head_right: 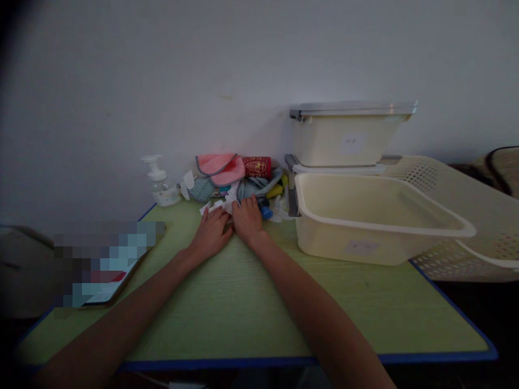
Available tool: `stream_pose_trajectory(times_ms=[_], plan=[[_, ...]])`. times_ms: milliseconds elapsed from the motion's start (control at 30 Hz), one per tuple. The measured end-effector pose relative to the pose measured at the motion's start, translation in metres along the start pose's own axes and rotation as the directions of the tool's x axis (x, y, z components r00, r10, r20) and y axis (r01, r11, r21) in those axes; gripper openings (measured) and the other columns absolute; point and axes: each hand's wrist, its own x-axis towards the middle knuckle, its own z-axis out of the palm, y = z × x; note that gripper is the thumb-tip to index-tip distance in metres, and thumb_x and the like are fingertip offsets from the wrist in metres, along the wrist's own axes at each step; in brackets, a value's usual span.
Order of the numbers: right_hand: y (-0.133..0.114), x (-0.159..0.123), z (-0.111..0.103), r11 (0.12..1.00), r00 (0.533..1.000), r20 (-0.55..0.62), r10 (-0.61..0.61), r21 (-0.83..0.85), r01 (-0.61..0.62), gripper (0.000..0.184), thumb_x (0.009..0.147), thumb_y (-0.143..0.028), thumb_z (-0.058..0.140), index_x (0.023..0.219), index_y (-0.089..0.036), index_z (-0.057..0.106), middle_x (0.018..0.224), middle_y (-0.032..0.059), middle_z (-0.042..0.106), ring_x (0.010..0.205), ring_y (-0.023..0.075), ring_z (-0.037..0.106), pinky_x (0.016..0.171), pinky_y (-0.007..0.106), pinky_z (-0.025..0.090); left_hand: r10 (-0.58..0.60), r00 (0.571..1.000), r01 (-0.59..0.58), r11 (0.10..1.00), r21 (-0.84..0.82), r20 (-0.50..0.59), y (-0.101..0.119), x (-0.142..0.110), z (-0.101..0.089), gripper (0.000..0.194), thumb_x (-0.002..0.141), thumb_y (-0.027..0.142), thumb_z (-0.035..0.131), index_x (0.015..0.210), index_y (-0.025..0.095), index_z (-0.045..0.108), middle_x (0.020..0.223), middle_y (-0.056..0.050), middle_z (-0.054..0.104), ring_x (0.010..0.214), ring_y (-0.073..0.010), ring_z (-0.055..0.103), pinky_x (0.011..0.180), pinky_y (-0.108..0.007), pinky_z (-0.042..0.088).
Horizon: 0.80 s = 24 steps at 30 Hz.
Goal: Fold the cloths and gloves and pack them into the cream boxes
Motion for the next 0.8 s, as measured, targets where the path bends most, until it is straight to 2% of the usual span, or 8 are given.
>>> stream_pose_trajectory(times_ms=[100,333,500,567,700,800], plan=[[0.000,0.000,0.001,1.000,1.000,0.000,0.001,0.010,-0.001,0.029,0.089,-0.012,0.034,0.102,-0.008,0.060,0.098,0.0182,0.063,0.100,0.0236,0.053,0.102,0.041,0.023,0.017,1.000,-0.018,1.000,-0.015,-0.019,-0.002,0.002,0.002,0.023,0.080,0.019,0.047,0.093,0.011,0.064,0.101,-0.014,0.063,0.106,-0.0273,0.054,0.105,-0.048,0.029],[0.003,-0.004,0.002,0.998,0.999,-0.004,-0.033,0.055,0.033,0.028,0.089,-0.014,0.037,0.101,-0.010,0.061,0.098,0.0147,0.064,0.099,0.0232,0.054,0.099,0.038,0.027,0.049,0.996,-0.052,0.998,-0.030,-0.074,-0.004,0.002,0.002,0.016,0.076,0.017,0.052,0.083,0.014,0.066,0.091,-0.010,0.063,0.094,-0.0248,0.056,0.095,-0.040,0.041],[0.004,-0.005,-0.001,0.995,0.999,-0.012,-0.053,0.088,0.054,0.026,0.088,-0.016,0.040,0.101,-0.010,0.061,0.099,0.0142,0.063,0.099,0.0240,0.054,0.095,0.037,0.031,-0.034,0.987,0.034,0.999,-0.002,-0.157,0.000,0.004,-0.002,0.018,0.077,0.017,0.049,0.088,0.015,0.063,0.096,-0.011,0.061,0.099,-0.0267,0.055,0.103,-0.051,0.029],[0.004,-0.005,-0.001,0.993,0.998,-0.017,-0.054,0.100,0.056,0.026,0.088,-0.019,0.041,0.102,-0.010,0.062,0.098,0.0143,0.064,0.098,0.0245,0.054,0.096,0.037,0.030,-0.069,0.979,0.075,0.997,0.022,-0.192,0.001,0.009,-0.006,0.020,0.078,0.017,0.048,0.093,0.013,0.061,0.102,-0.013,0.058,0.104,-0.0279,0.053,0.105,-0.052,0.025],[0.004,-0.006,0.000,0.992,0.998,-0.026,-0.054,0.115,0.057,0.030,0.089,-0.015,0.035,0.101,-0.009,0.062,0.097,0.0147,0.064,0.097,0.0244,0.054,0.098,0.038,0.029,-0.091,0.974,0.110,0.990,0.084,-0.209,-0.002,0.033,-0.016,0.028,0.077,0.019,0.050,0.104,0.010,0.056,0.113,-0.016,0.054,0.114,-0.0303,0.048,0.107,-0.051,0.020],[0.004,-0.005,0.000,0.991,0.998,-0.030,-0.055,0.119,0.058,0.031,0.087,-0.011,0.036,0.104,-0.008,0.062,0.098,0.0151,0.064,0.098,0.0244,0.054,0.098,0.038,0.028,-0.124,0.970,0.150,0.982,0.115,-0.209,-0.009,0.056,-0.022,0.043,0.077,0.020,0.051,0.118,0.009,0.046,0.130,-0.021,0.043,0.126,-0.0331,0.036,0.107,-0.052,0.019]])
